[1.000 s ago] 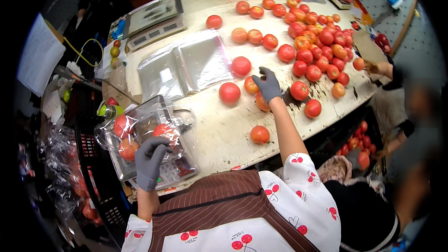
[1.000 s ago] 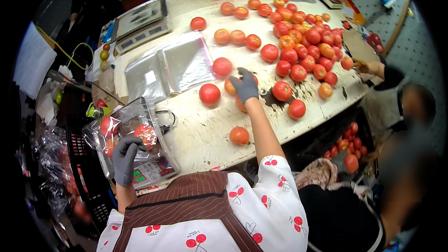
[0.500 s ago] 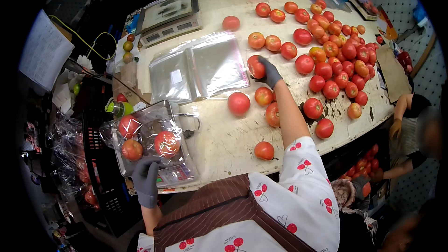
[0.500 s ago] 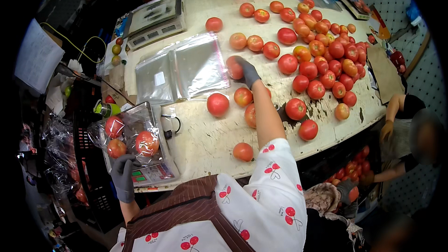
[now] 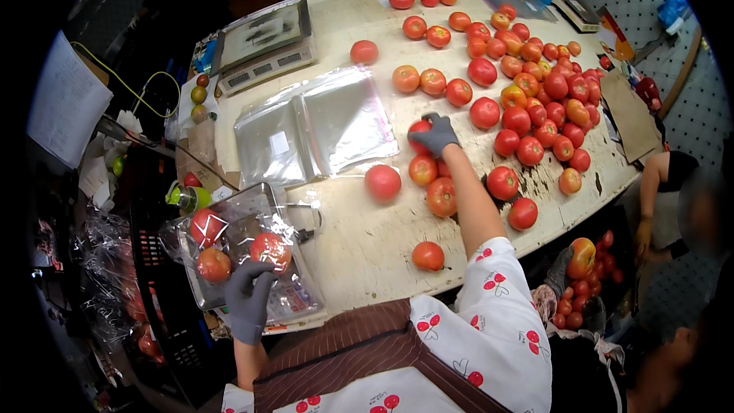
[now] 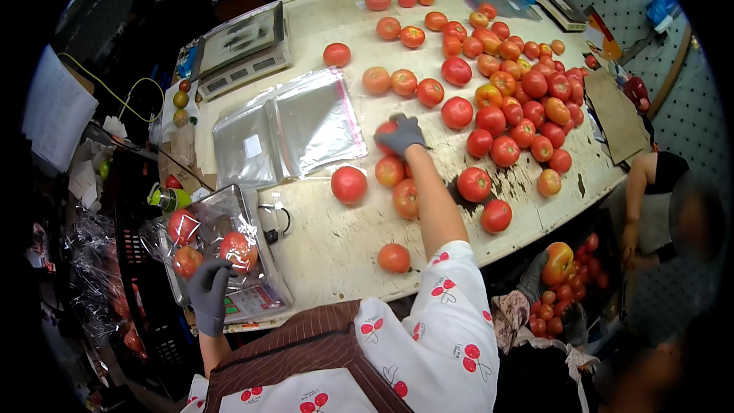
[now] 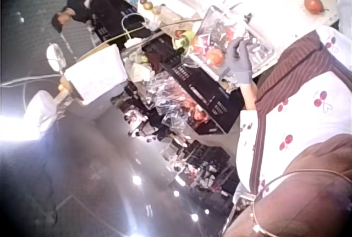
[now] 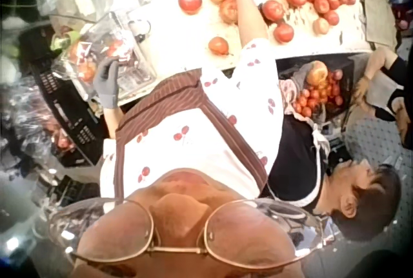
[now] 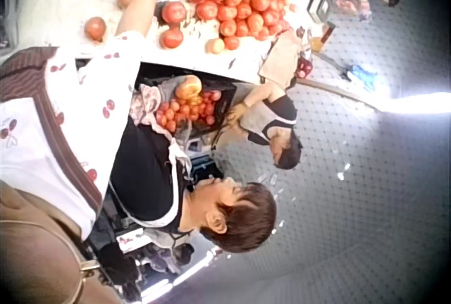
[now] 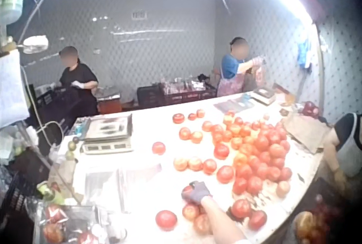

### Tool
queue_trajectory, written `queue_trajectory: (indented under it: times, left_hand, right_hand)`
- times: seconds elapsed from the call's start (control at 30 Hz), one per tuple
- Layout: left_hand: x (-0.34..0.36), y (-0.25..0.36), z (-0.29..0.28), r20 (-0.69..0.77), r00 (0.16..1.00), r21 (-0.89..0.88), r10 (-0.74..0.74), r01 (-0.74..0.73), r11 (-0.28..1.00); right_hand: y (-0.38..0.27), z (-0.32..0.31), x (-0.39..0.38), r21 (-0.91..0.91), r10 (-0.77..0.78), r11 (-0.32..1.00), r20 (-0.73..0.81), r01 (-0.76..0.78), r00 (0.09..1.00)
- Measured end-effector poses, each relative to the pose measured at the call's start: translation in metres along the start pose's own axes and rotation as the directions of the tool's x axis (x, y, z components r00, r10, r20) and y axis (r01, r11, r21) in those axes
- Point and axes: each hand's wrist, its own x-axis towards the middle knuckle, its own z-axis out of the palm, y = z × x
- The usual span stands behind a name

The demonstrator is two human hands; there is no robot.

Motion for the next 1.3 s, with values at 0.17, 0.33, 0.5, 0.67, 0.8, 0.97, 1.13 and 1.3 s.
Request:
queue_trajectory:
  times: [0.17, 0.33, 0.5, 0.67, 0.8, 0.97, 1.13, 1.3]
  left_hand:
    - [-0.011, -0.011, -0.015, -0.219, 0.957, -0.069, -0.189, 0.178, 0.982]
    - [-0.001, 0.002, -0.014, -0.427, 0.904, 0.239, 0.001, 0.111, 0.965]
    - [-0.010, 0.004, 0.003, -0.255, 0.918, 0.500, 0.304, -0.144, 0.854]
    - [0.006, -0.005, 0.047, -0.051, 0.997, 0.772, 0.054, 0.005, 0.635]
    - [0.008, -0.033, 0.025, -0.085, 0.978, 0.686, 0.189, -0.080, 0.723]
    - [0.012, -0.013, 0.007, -0.210, 0.911, 0.556, 0.355, -0.187, 0.810]
    - [0.001, -0.011, 0.013, -0.071, 0.950, 0.712, 0.305, -0.166, 0.682]
    - [-0.010, -0.042, 0.035, 0.002, 0.932, 0.858, 0.362, -0.187, 0.478]
  right_hand:
    - [0.037, -0.025, 0.078, -0.200, -0.152, 0.978, -0.527, 0.052, 0.836]
    - [0.095, -0.027, 0.130, -0.307, -0.183, 0.948, -0.310, 0.084, 0.933]
    - [0.039, -0.036, 0.107, 0.202, 0.110, 0.978, -0.270, -0.055, 0.957]
    - [-0.024, -0.030, 0.034, 0.996, -0.228, -0.088, -0.050, 0.030, 0.972]
    - [-0.118, -0.037, -0.081, 0.923, -0.860, 0.373, 0.383, -0.095, 0.337]
    - [-0.207, -0.010, -0.200, 0.693, -0.708, 0.701, 0.645, 0.171, 0.288]
    - [-0.229, -0.001, -0.219, 0.664, -0.585, 0.741, 0.565, 0.101, 0.582]
    - [-0.196, 0.013, -0.216, 0.685, -0.463, 0.719, 0.597, -0.116, 0.656]
